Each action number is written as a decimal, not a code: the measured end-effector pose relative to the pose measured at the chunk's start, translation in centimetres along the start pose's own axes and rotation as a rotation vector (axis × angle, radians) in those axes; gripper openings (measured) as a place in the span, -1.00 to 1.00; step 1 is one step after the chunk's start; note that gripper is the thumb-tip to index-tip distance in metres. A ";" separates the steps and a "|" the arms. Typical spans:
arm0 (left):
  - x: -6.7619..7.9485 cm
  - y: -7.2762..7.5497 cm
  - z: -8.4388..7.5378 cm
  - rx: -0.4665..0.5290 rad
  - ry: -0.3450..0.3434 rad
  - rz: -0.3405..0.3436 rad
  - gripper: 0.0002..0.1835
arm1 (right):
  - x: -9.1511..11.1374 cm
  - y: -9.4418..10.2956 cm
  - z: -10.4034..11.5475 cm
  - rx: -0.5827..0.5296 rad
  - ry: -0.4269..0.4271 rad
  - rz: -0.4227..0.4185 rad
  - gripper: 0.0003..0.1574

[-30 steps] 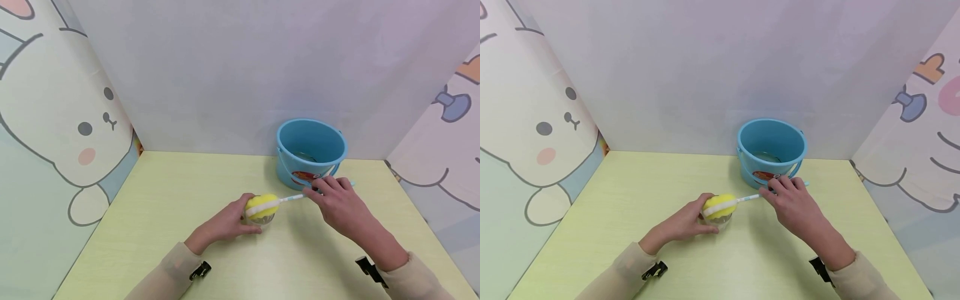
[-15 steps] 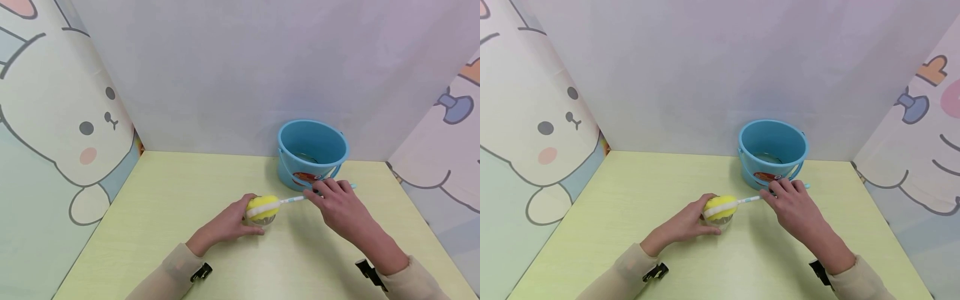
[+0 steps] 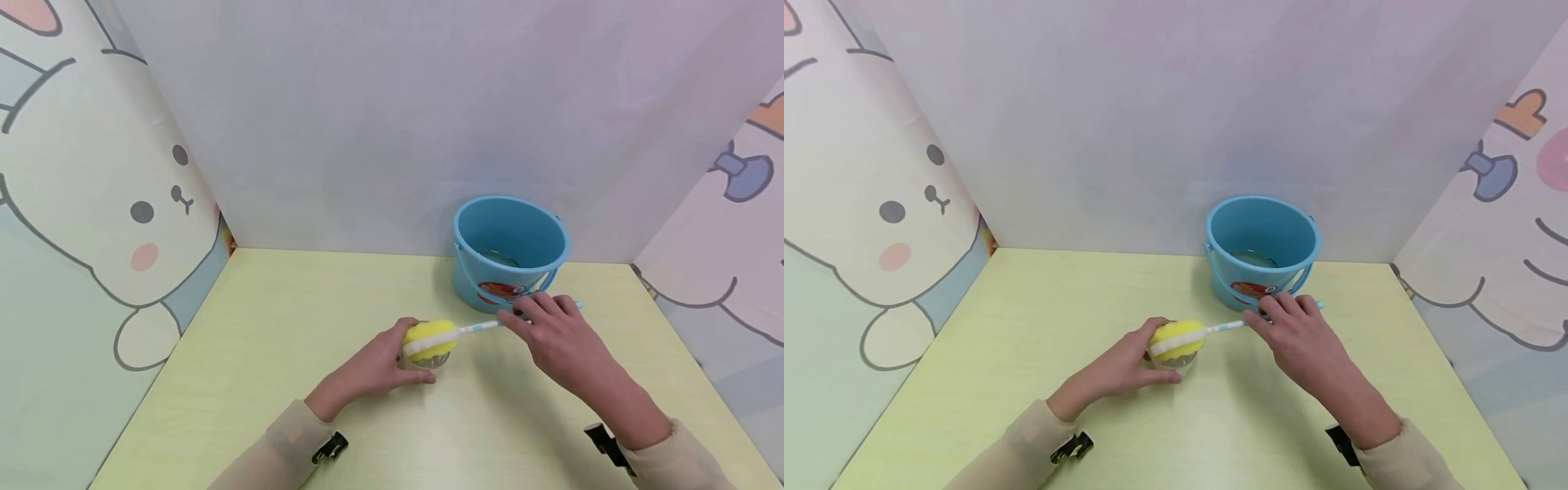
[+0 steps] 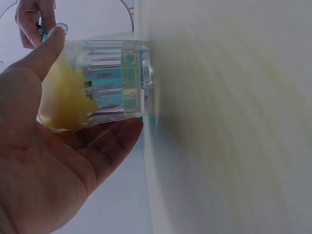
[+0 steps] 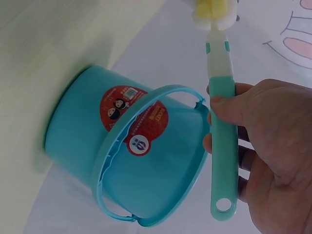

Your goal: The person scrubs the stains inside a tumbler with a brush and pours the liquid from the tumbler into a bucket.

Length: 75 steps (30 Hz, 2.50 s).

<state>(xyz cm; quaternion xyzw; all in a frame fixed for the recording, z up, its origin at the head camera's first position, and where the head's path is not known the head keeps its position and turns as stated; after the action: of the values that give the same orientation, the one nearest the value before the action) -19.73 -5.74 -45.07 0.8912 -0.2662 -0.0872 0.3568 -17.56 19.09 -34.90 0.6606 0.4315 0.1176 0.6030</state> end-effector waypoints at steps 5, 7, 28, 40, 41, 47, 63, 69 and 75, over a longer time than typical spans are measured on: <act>-0.1 0.0 0.2 -0.004 0.000 0.002 0.00 | 0.1 0.1 -0.4 -0.008 0.010 -0.002 -0.29; -0.1 0.0 0.2 -0.005 0.000 0.003 0.00 | 0.1 0.2 -0.6 -0.010 0.015 -0.003 -0.29; 0.0 0.1 0.3 -0.006 0.004 0.012 0.01 | 1.5 0.4 -2.3 -0.032 -0.020 0.046 -0.16; -0.1 0.1 0.4 -0.016 -0.002 0.007 0.00 | 2.3 0.4 -3.5 -0.045 -0.031 0.059 -0.14; -0.1 0.1 0.4 -0.016 -0.003 0.005 0.00 | 2.4 0.4 -3.6 -0.047 -0.031 0.056 -0.15; -0.1 0.2 0.4 -0.019 -0.011 0.003 0.01 | 2.7 0.6 -4.1 -0.059 -0.037 0.034 -0.16; 0.0 0.3 0.5 -0.015 0.009 0.002 0.03 | 3.4 0.9 -5.0 -0.059 -0.060 0.043 -0.17; -0.1 0.2 0.5 -0.011 -0.004 0.004 0.02 | 4.0 1.0 -5.2 -0.049 -0.069 0.048 -0.16; 0.0 0.1 0.5 -0.006 -0.008 0.005 0.02 | 4.3 1.0 -5.3 -0.048 -0.062 0.036 -0.16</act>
<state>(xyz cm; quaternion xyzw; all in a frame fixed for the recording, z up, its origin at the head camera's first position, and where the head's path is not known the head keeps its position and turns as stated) -19.99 -6.12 -45.37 0.8891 -0.2694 -0.0906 0.3588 -18.12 25.88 -34.24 0.6569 0.3977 0.1180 0.6296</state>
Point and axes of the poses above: each hand's wrist, its own x-axis away from the middle knuckle, its own y-axis out of the back of the hand, z = x × y, the point moved 7 cm from there along -x, towards the middle knuckle, and after that the axes turned 2 degrees about z, right-handed, at the moved point
